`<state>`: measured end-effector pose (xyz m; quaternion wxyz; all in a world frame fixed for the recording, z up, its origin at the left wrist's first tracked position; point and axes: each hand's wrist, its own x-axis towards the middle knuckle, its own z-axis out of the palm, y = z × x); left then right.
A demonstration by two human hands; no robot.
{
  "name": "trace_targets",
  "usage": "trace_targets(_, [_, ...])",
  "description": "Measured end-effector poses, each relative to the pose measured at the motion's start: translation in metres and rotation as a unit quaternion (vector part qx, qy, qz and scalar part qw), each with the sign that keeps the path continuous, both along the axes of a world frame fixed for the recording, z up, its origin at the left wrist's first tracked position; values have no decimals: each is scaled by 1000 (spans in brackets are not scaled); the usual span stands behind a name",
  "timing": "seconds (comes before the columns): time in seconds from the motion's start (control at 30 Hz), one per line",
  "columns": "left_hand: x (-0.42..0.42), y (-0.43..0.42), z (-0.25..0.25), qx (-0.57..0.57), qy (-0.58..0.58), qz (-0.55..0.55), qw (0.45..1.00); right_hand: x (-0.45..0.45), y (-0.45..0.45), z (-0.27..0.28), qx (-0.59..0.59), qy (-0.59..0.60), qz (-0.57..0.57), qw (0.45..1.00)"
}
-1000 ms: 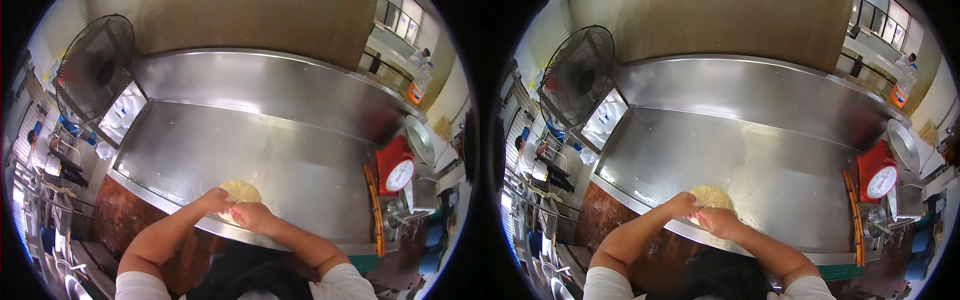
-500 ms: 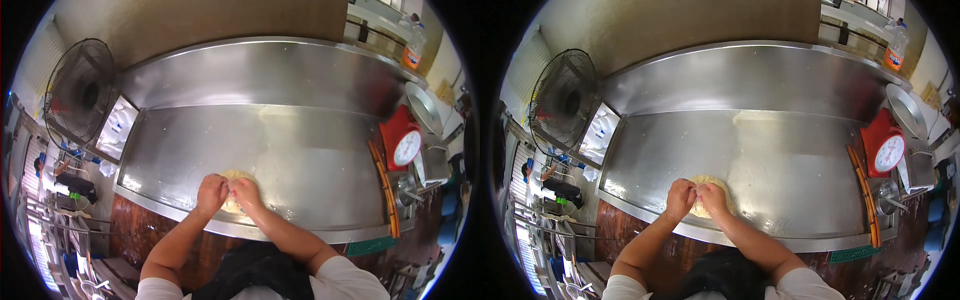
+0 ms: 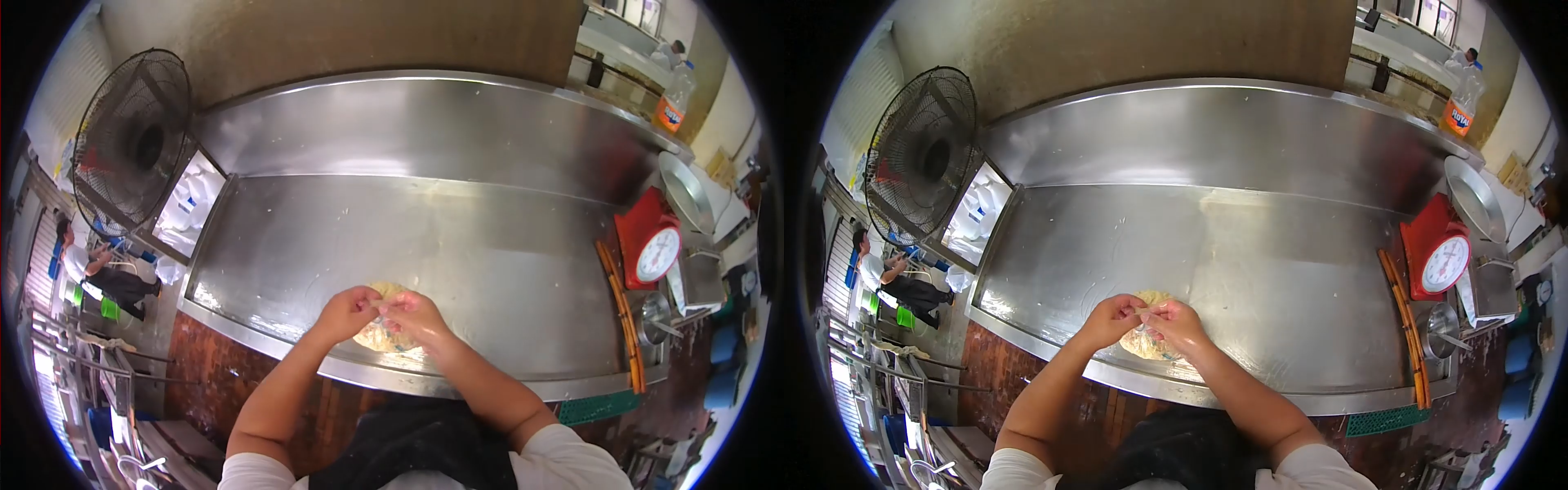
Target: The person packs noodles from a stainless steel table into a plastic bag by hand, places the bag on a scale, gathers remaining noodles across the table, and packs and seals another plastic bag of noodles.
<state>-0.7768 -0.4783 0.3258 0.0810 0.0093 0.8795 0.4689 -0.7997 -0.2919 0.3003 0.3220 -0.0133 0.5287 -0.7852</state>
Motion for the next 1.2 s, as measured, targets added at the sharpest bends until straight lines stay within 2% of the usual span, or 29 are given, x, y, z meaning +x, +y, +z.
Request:
trace_targets(0.07, [2,-6,0,70,16,-45,996,-1,6,8,-4,4,-22,1000])
trace_targets(0.17, [14,-1,24,-27,113,-96,989,-5,11,14,3,49,-59,997])
trace_targets(0.27, [10,5,14,-69,178,-50,980,-9,10,18,-1,121,-83,989])
trace_targets(0.37, [6,9,-7,21,173,-26,984,-10,10,29,-10,123,-94,988])
trace_targets(0.53, [2,11,-9,-4,122,-5,993,-10,15,25,19,15,-101,995])
trace_targets(0.6, [0,11,-9,-2,99,-3,995,-7,8,10,37,120,-185,975])
trace_targets(0.63, [-3,10,-8,3,91,-6,996,-7,5,7,45,173,-225,958])
trace_targets(0.67, [-4,9,-7,9,84,-8,996,-6,9,7,116,302,-226,919])
trace_targets(0.73, [-11,5,-24,49,69,-18,996,-2,16,33,244,538,-210,779])
trace_targets(0.83, [-14,4,-33,115,26,-26,993,-10,14,45,342,652,-92,670])
trace_targets(0.93, [-14,8,-21,139,-20,-8,990,-22,11,47,328,403,-139,843])
trace_targets(0.97, [-11,10,-13,141,-36,5,989,-30,11,33,306,299,-81,900])
trace_targets(1.0, [-7,13,-1,76,-5,-1,997,-32,12,26,256,285,-47,923])
trace_targets(1.07, [-2,19,21,-53,55,-14,997,-33,14,17,154,251,22,955])
trace_targets(1.17, [-3,23,1,-26,276,50,960,-29,10,31,224,348,-42,909])
trace_targets(1.2, [-3,22,-4,7,264,57,963,-29,11,34,253,364,-41,896])
